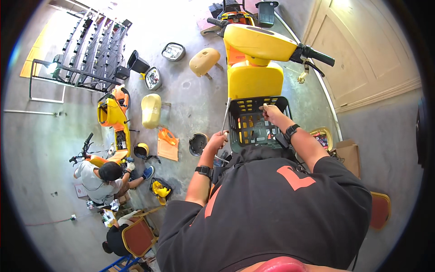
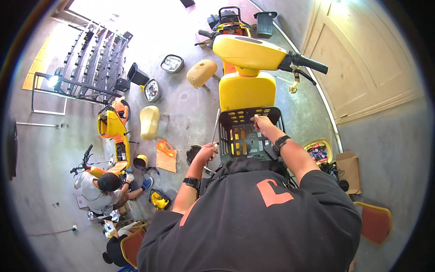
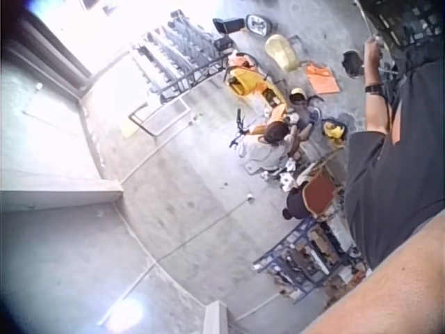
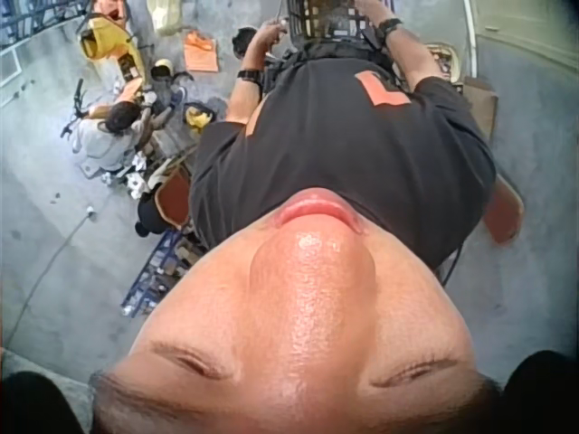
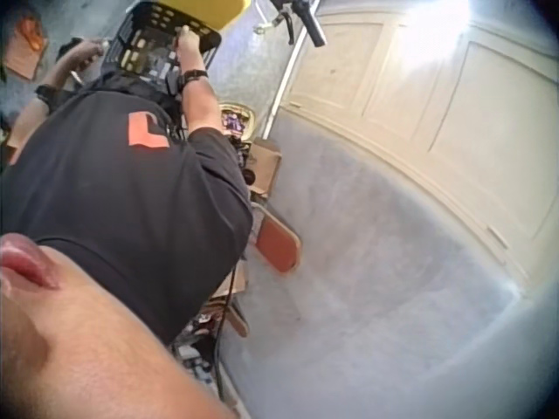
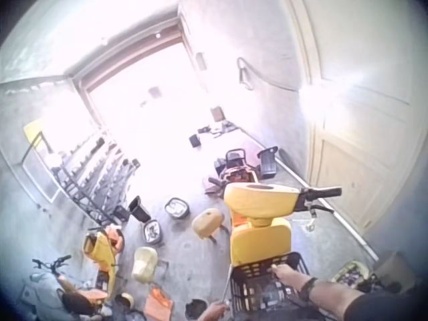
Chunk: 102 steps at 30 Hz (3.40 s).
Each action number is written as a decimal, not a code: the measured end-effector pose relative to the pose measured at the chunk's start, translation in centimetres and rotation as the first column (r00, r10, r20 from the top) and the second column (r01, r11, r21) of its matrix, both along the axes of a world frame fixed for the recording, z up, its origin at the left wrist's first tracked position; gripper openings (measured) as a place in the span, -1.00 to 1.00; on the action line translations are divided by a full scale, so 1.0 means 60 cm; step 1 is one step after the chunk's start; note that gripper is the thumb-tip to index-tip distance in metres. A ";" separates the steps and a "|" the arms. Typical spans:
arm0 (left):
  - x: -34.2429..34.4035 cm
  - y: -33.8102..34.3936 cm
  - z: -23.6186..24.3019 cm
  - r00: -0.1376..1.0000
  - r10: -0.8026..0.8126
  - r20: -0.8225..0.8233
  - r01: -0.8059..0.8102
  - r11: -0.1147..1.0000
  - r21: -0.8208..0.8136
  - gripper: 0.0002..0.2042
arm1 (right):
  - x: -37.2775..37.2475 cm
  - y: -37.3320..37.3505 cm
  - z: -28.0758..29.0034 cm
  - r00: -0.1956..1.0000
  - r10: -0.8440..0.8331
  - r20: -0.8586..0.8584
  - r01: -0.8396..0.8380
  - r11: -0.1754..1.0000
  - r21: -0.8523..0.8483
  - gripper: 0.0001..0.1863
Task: Repairing a yellow electric scooter by installing a front basket and securing reflectors using a drill and screwdriver.
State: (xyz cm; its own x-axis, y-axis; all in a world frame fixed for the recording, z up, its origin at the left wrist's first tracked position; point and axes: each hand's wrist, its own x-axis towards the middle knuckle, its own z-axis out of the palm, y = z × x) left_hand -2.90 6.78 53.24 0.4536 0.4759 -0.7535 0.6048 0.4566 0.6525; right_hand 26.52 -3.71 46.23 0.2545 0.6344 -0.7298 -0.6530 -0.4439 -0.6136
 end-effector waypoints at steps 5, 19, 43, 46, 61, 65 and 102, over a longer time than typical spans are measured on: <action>0.031 -0.009 -0.024 0.992 -0.074 -0.102 0.087 0.988 0.125 -0.75 | 0.001 0.024 -0.017 0.984 -0.144 -0.104 0.149 0.988 0.045 -0.80; 0.032 -0.014 -0.053 0.988 0.157 -0.006 -0.157 0.987 0.027 -0.68 | -0.002 0.010 -0.021 0.955 -0.216 -0.204 0.246 0.959 0.138 -0.74; 0.045 -0.019 -0.006 0.988 -0.076 -0.137 0.106 0.968 0.226 -0.76 | -0.019 0.036 0.011 0.599 -0.056 0.799 0.004 0.998 0.067 -0.80; 0.045 -0.018 -0.010 0.988 -0.074 -0.132 0.103 0.968 0.228 -0.76 | -0.020 0.042 0.018 0.703 -0.096 0.705 0.073 0.995 0.063 -0.80; 0.052 -0.017 -0.017 0.999 -0.012 -0.041 0.019 0.984 0.174 -0.73 | -0.022 0.069 0.012 0.902 -0.232 0.363 0.283 0.954 -0.095 -0.83; 0.055 -0.012 -0.019 0.998 -0.026 -0.055 0.034 0.988 0.153 -0.73 | -0.026 0.068 -0.004 0.916 -0.259 0.306 0.296 0.952 -0.082 -0.79; 0.047 0.029 -0.016 0.957 -0.279 -0.086 0.290 0.936 0.198 -0.80 | 0.006 0.068 -0.026 0.879 -0.358 -0.316 0.325 0.933 -0.153 -0.88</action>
